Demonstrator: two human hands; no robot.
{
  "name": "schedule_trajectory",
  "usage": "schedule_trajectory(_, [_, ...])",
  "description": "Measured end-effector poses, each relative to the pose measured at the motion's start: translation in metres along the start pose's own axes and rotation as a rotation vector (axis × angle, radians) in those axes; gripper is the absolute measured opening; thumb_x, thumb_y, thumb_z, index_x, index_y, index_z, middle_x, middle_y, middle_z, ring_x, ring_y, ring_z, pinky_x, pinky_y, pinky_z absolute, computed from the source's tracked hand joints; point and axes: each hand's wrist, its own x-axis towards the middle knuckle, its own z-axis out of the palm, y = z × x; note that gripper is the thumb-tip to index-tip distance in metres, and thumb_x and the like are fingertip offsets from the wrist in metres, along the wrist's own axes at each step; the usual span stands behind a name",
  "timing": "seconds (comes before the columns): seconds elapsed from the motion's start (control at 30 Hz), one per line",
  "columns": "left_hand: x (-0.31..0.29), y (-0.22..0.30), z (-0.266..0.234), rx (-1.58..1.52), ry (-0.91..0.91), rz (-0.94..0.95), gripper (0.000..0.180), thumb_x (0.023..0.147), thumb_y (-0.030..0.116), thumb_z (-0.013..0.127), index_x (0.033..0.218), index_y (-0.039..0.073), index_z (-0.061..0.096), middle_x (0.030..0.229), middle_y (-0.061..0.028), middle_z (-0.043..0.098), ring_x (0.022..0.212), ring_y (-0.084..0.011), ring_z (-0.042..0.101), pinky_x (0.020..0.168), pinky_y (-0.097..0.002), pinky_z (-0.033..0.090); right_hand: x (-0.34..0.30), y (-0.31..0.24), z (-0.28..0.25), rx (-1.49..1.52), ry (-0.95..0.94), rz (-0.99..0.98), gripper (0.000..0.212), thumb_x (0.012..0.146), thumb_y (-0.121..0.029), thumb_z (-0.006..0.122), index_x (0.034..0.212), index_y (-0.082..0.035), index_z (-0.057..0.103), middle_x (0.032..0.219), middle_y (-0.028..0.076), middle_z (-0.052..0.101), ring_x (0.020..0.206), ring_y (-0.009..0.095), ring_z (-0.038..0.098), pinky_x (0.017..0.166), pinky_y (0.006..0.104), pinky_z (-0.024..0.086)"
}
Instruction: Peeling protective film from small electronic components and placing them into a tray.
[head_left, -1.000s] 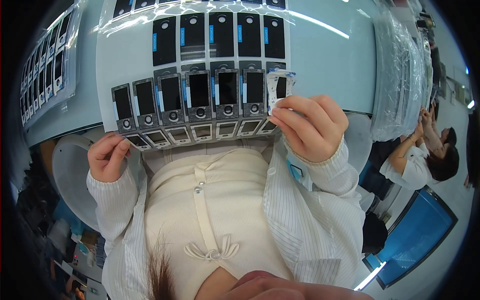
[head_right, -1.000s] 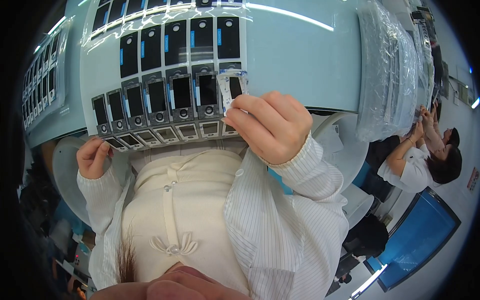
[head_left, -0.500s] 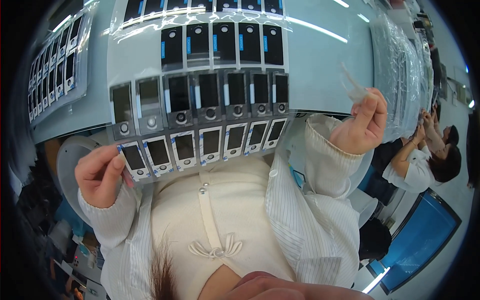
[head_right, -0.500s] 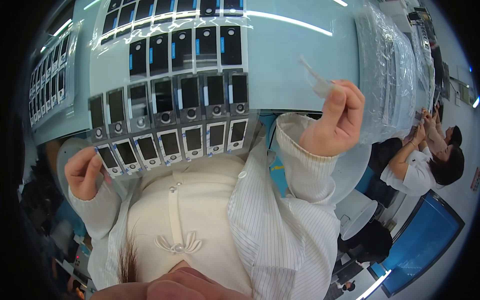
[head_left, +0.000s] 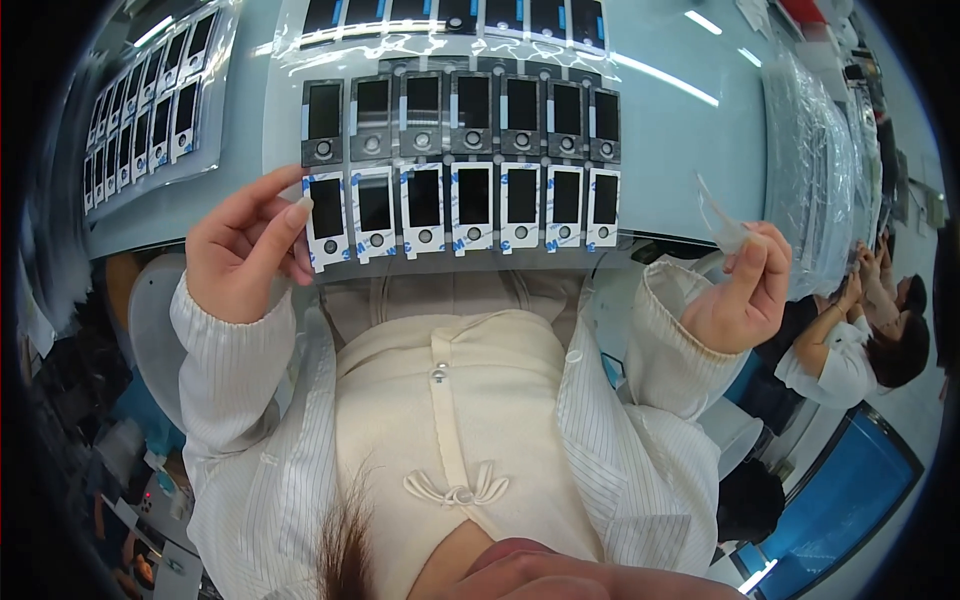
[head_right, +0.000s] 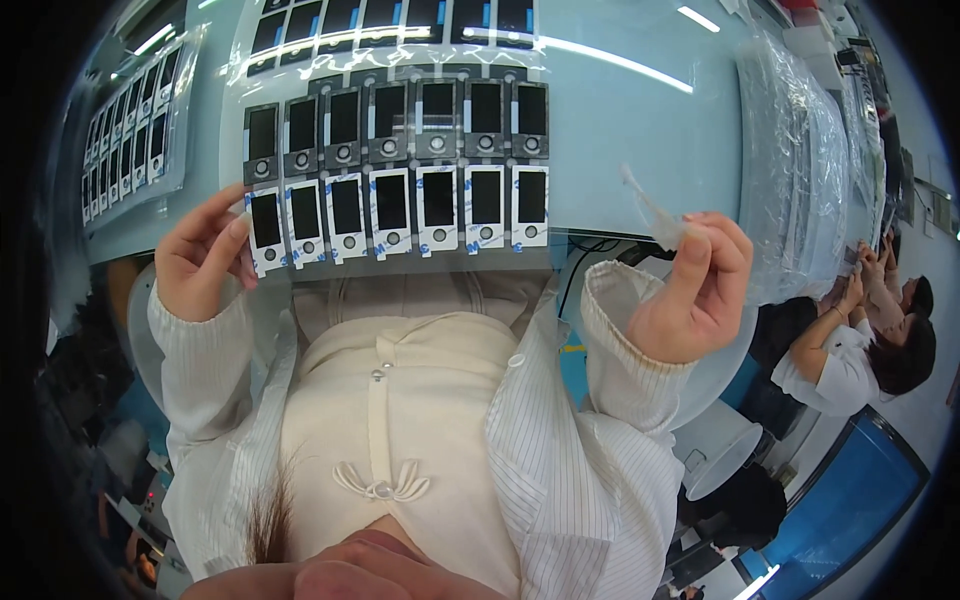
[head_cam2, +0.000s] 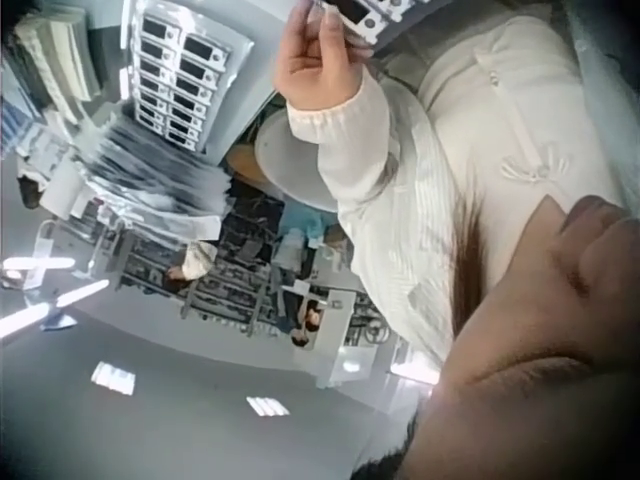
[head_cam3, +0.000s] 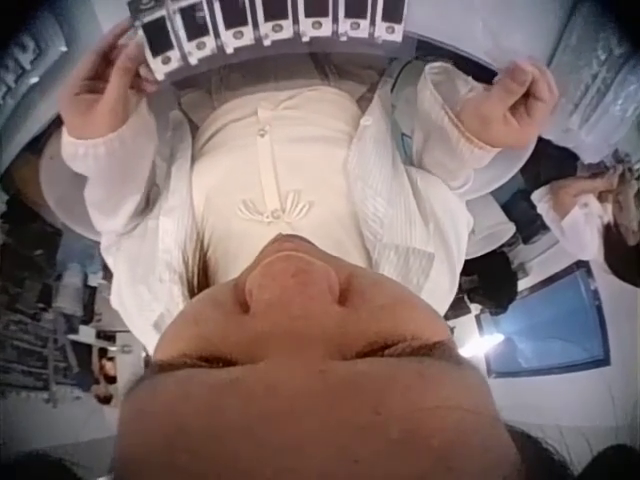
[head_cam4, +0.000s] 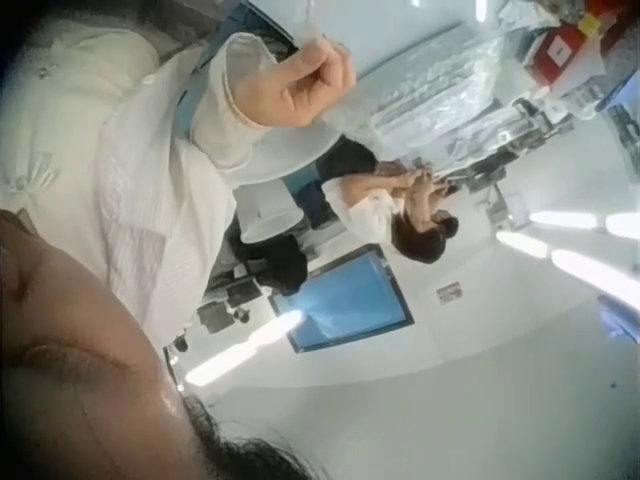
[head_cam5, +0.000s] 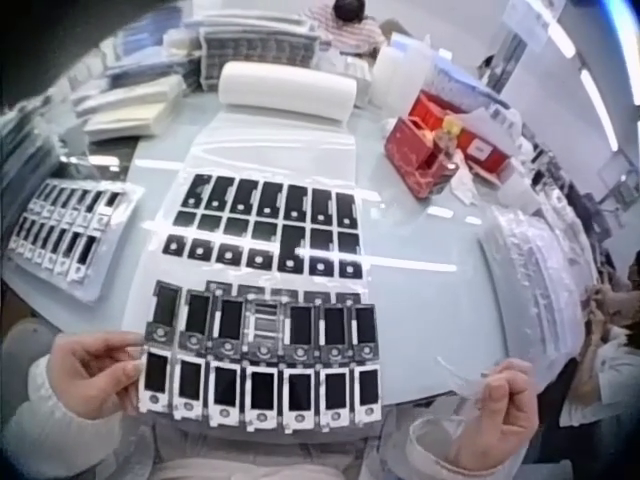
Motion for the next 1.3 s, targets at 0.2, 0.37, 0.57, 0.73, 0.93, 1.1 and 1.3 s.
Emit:
schedule_trajectory(0.2, [-0.021,0.005,-0.002,0.381,0.174,0.292,0.034,0.072,0.001,0.072,0.105,-0.001,0.062,0.066,-0.0009,0.055,0.051,-0.0033,0.045,0.046,-0.016,0.035,-0.023,-0.053,0.015,-0.122,-0.317,-0.266,0.014,0.085,-0.01,0.061,0.082,0.003,0.057,0.087,0.016,0.057,0.075,0.02,0.055,0.068,0.0269,0.044])
schedule_trajectory(0.37, [-0.04,-0.011,-0.011,0.33,-0.428,0.251,0.013,0.076,0.008,0.067,0.086,-0.001,0.067,0.072,-0.006,0.063,0.058,-0.0089,0.054,0.049,-0.0229,0.039,-0.036,-0.073,0.062,-0.028,-0.466,-0.456,0.017,0.07,-0.008,0.074,0.082,-0.004,0.064,0.079,0.008,0.063,0.063,0.018,0.059,0.052,0.0245,0.043])
schedule_trajectory(0.57, [-0.043,-0.066,0.012,-0.136,-0.201,-0.076,0.019,0.08,0.006,0.066,0.099,0.001,0.065,0.092,-0.0071,0.064,0.073,-0.007,0.056,0.065,-0.0209,0.045,-0.046,-0.078,0.121,-0.014,-0.604,-0.791,0.03,0.067,-0.005,0.077,0.094,-0.003,0.064,0.094,0.008,0.062,0.073,0.016,0.059,0.058,0.0243,0.045])
schedule_trajectory(0.73, [-0.037,-0.068,0.017,-0.345,-0.162,-0.121,0.019,0.081,0.002,0.065,0.1,-0.001,0.063,0.093,-0.0076,0.064,0.083,-0.0117,0.06,0.075,-0.0238,0.047,-0.065,-0.079,0.146,-0.092,-0.759,-0.858,0.033,0.06,-0.006,0.071,0.092,-0.002,0.065,0.092,0.007,0.062,0.068,0.016,0.058,0.057,0.0238,0.045])
schedule_trajectory(0.93, [-0.028,-0.074,0.011,-0.303,-0.239,-0.201,0.017,0.081,0.003,0.064,0.098,-0.001,0.064,0.088,-0.007,0.065,0.082,-0.0112,0.061,0.072,-0.0229,0.048,-0.075,-0.077,0.145,-0.142,-0.864,-0.844,0.036,0.056,-0.009,0.067,0.091,-0.002,0.066,0.092,0.007,0.062,0.066,0.015,0.057,0.053,0.0235,0.043])
schedule_trajectory(1.1, [-0.021,-0.077,0.011,-0.255,-0.233,-0.15,0.014,0.081,0.005,0.064,0.094,-0.002,0.065,0.085,-0.0082,0.066,0.078,-0.011,0.061,0.069,-0.0228,0.047,-0.07,-0.082,0.148,-0.197,-0.898,-0.859,0.033,0.058,-0.009,0.068,0.091,-0.002,0.066,0.09,0.007,0.061,0.064,0.014,0.056,0.051,0.0233,0.043])
schedule_trajectory(1.3, [-0.019,-0.072,0.011,-0.205,-0.248,-0.105,0.014,0.081,0.006,0.065,0.092,-0.003,0.065,0.085,-0.0088,0.066,0.076,-0.0103,0.061,0.068,-0.0229,0.047,-0.063,-0.087,0.149,-0.211,-0.955,-0.835,0.028,0.063,-0.007,0.071,0.089,-0.002,0.065,0.088,0.006,0.06,0.064,0.015,0.055,0.052,0.0233,0.043])
